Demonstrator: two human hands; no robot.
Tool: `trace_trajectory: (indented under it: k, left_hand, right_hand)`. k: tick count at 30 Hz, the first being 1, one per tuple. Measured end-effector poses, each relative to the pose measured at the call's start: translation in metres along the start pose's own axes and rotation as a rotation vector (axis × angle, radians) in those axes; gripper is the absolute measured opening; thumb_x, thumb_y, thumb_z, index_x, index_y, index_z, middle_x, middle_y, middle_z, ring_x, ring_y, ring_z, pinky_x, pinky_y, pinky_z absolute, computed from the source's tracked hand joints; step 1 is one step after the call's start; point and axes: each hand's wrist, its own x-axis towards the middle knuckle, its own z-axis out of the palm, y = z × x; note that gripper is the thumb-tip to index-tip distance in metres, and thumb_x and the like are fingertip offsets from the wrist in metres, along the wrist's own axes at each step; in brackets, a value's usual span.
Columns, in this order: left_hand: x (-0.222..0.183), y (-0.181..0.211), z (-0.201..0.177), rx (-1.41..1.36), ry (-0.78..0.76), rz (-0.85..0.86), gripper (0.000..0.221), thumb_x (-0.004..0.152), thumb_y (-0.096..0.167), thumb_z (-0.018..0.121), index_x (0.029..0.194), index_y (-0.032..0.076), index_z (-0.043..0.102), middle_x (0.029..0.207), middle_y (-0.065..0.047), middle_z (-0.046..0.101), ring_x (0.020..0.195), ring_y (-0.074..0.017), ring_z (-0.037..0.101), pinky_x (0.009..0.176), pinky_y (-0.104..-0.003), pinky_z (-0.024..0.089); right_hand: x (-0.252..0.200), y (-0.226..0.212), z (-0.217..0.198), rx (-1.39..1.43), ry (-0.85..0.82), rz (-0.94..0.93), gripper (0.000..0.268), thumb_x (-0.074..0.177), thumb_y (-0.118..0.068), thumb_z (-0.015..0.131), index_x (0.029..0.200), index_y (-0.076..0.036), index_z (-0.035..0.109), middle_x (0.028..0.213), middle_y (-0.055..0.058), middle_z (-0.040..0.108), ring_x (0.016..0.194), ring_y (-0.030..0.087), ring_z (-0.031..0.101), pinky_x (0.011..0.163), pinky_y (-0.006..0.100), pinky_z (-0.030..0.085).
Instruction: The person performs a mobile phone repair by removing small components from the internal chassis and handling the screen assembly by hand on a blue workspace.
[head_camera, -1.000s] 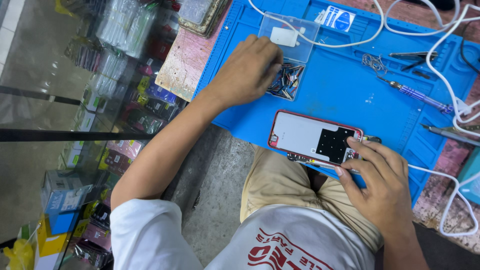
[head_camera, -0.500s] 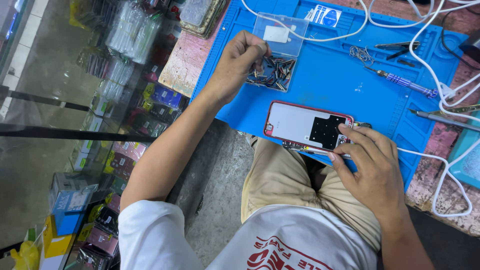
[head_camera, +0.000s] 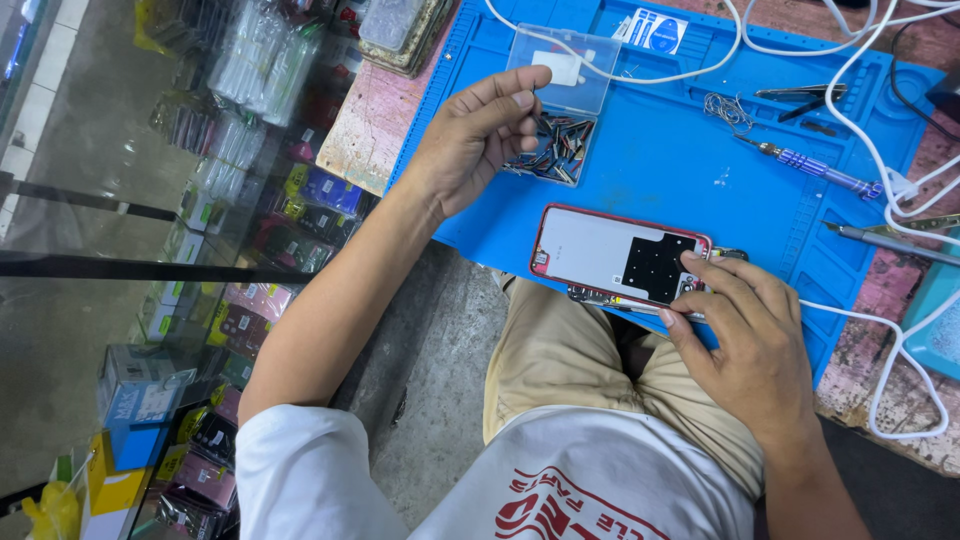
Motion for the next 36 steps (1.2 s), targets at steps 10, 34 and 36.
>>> trace_trajectory:
  k: [10,34,36]
  left_hand:
    - [-0.024,-0.022,0.038,-0.211,-0.099,-0.062,0.020,0.105,0.006,0.062,0.124,0.001,0.064,0.107,-0.006,0.069,0.090,-0.0115,0.067,0.087,-0.031,0.059]
    - [-0.063,-0.073,0.087,0.099,-0.123,0.219,0.012,0.108,0.005,0.062,0.119,0.001,0.059,0.111,-0.008,0.069,0.097,-0.0132,0.068,0.091,-0.031,0.058]
    - [-0.065,-0.075,0.086,0.091,-0.131,0.206,0.013,0.108,0.005,0.062,0.119,0.001,0.059,0.111,-0.008,0.068,0.098,-0.0129,0.068,0.092,-0.031,0.058]
  right_hand:
    - [0.001,0.001,-0.001,-0.008,0.007,-0.052,0.015,0.081,-0.019,0.083,0.088,-0.011,0.072,0.132,0.004,0.067,0.127,0.026,0.058,0.106,0.044,0.041]
    - [0.040,-0.043,0.000,0.326,0.334,0.052,0.012,0.101,-0.004,0.077,0.110,-0.003,0.070,0.107,0.011,0.075,0.098,0.025,0.073,0.085,0.035,0.057]
    - [0.037,-0.041,0.000,0.314,0.329,0.052,0.010,0.101,-0.004,0.076,0.110,-0.003,0.072,0.107,0.011,0.075,0.099,0.025,0.073,0.086,0.035,0.057]
